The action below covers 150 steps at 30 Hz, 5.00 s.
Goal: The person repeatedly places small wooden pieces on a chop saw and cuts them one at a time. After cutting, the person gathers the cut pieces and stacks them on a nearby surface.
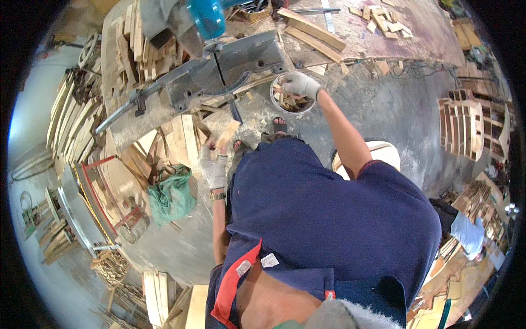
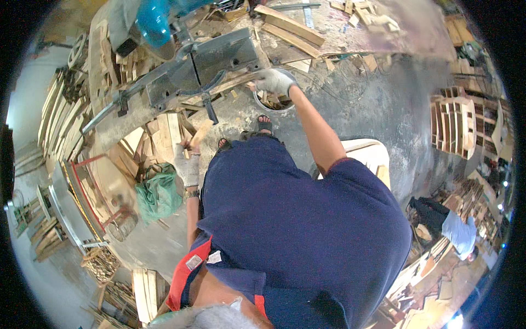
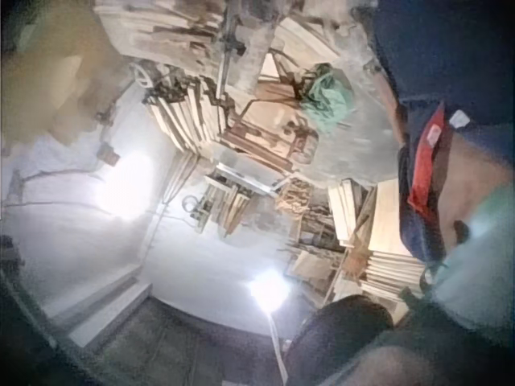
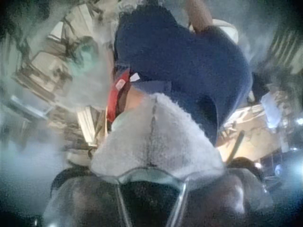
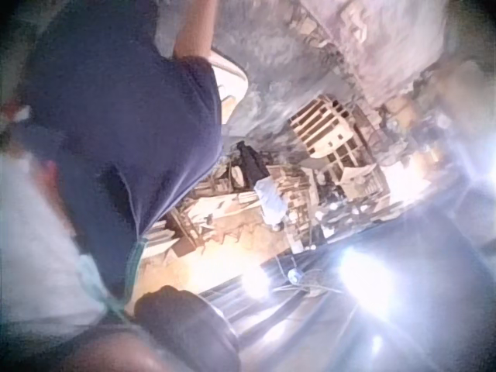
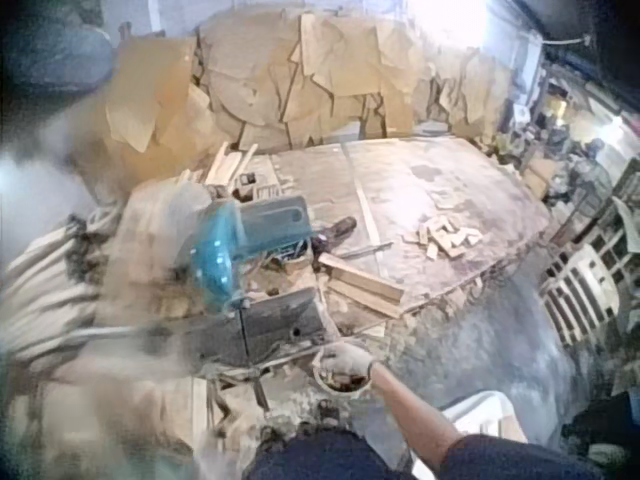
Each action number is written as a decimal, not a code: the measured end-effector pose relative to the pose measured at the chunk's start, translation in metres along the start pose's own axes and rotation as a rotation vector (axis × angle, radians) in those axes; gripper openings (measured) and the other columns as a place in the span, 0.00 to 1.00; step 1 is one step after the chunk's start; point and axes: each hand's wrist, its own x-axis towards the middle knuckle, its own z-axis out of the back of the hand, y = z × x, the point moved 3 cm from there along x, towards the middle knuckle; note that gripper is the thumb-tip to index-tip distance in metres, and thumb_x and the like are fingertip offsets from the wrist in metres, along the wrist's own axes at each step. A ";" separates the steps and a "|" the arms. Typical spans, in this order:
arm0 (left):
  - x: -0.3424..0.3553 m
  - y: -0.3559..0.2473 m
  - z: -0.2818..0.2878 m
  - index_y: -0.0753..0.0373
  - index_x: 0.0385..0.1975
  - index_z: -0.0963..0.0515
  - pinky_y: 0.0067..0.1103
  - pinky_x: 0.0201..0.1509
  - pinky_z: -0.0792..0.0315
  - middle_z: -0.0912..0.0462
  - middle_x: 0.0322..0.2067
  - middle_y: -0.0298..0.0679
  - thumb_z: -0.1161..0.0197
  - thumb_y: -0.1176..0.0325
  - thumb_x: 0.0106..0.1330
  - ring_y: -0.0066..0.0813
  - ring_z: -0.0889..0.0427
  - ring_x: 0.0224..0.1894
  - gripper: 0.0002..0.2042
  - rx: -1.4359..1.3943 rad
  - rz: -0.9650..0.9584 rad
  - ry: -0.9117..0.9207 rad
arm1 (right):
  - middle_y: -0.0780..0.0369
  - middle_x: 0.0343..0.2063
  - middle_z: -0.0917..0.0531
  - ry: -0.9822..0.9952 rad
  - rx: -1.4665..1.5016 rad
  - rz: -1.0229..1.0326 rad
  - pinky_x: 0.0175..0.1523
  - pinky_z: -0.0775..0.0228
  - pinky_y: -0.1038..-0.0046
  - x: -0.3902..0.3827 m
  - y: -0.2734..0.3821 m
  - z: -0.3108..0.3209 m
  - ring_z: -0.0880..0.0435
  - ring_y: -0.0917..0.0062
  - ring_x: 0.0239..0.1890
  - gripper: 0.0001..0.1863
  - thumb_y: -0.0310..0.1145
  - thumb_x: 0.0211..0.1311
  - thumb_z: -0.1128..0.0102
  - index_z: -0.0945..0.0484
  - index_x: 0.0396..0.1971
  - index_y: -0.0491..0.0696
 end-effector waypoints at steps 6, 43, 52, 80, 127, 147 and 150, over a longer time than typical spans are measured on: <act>0.041 -0.076 -0.082 0.61 0.50 0.18 0.35 0.54 0.27 0.16 0.40 0.43 0.27 0.64 0.57 0.44 0.18 0.46 0.20 0.021 -0.225 0.425 | 0.59 0.28 0.14 0.061 1.062 -0.158 0.23 0.25 0.76 -0.071 -0.036 -0.061 0.17 0.79 0.22 0.21 0.51 0.69 0.39 0.19 0.40 0.45; 0.038 -0.079 -0.064 0.62 0.54 0.22 0.36 0.52 0.26 0.20 0.46 0.45 0.32 0.63 0.62 0.49 0.21 0.50 0.20 0.207 -0.208 0.288 | 0.53 0.47 0.20 -0.946 -0.474 0.547 0.49 0.25 0.57 -0.009 -0.029 0.053 0.20 0.53 0.49 0.21 0.35 0.54 0.28 0.21 0.48 0.49; 0.044 -0.063 -0.044 0.60 0.55 0.21 0.37 0.52 0.26 0.20 0.46 0.47 0.33 0.60 0.64 0.50 0.21 0.50 0.20 0.161 -0.199 0.270 | 0.60 0.57 0.22 -0.796 -0.707 0.835 0.68 0.38 0.57 0.038 0.093 -0.004 0.26 0.60 0.61 0.32 0.39 0.49 0.25 0.22 0.57 0.53; 0.242 0.037 -0.058 0.58 0.34 0.14 0.37 0.53 0.29 0.18 0.38 0.37 0.31 0.61 0.60 0.43 0.22 0.47 0.09 0.287 -0.465 -0.053 | 0.51 0.26 0.16 -0.887 -0.276 0.244 0.41 0.25 0.63 0.086 0.082 0.002 0.17 0.57 0.31 0.14 0.39 0.50 0.29 0.18 0.29 0.43; 0.272 0.042 -0.076 0.61 0.35 0.15 0.38 0.51 0.27 0.19 0.40 0.44 0.30 0.50 0.58 0.47 0.20 0.46 0.19 0.267 -0.347 0.032 | 0.65 0.25 0.19 -1.006 0.675 0.417 0.24 0.29 0.77 -0.014 0.142 0.066 0.20 0.80 0.21 0.09 0.36 0.70 0.38 0.18 0.37 0.45; 0.274 0.040 -0.080 0.61 0.44 0.16 0.40 0.56 0.26 0.19 0.47 0.45 0.35 0.49 0.64 0.48 0.21 0.52 0.20 0.305 -0.340 0.123 | 0.63 0.26 0.21 -0.827 0.061 0.141 0.31 0.27 0.73 -0.119 0.221 -0.041 0.22 0.80 0.25 0.18 0.24 0.55 0.39 0.28 0.48 0.44; 0.274 0.038 -0.076 0.59 0.44 0.16 0.40 0.56 0.26 0.20 0.48 0.44 0.34 0.53 0.64 0.48 0.21 0.52 0.18 0.322 -0.337 0.129 | 0.59 0.27 0.20 -0.912 0.001 0.159 0.38 0.26 0.68 -0.096 0.176 -0.068 0.21 0.71 0.28 0.20 0.27 0.49 0.35 0.28 0.44 0.43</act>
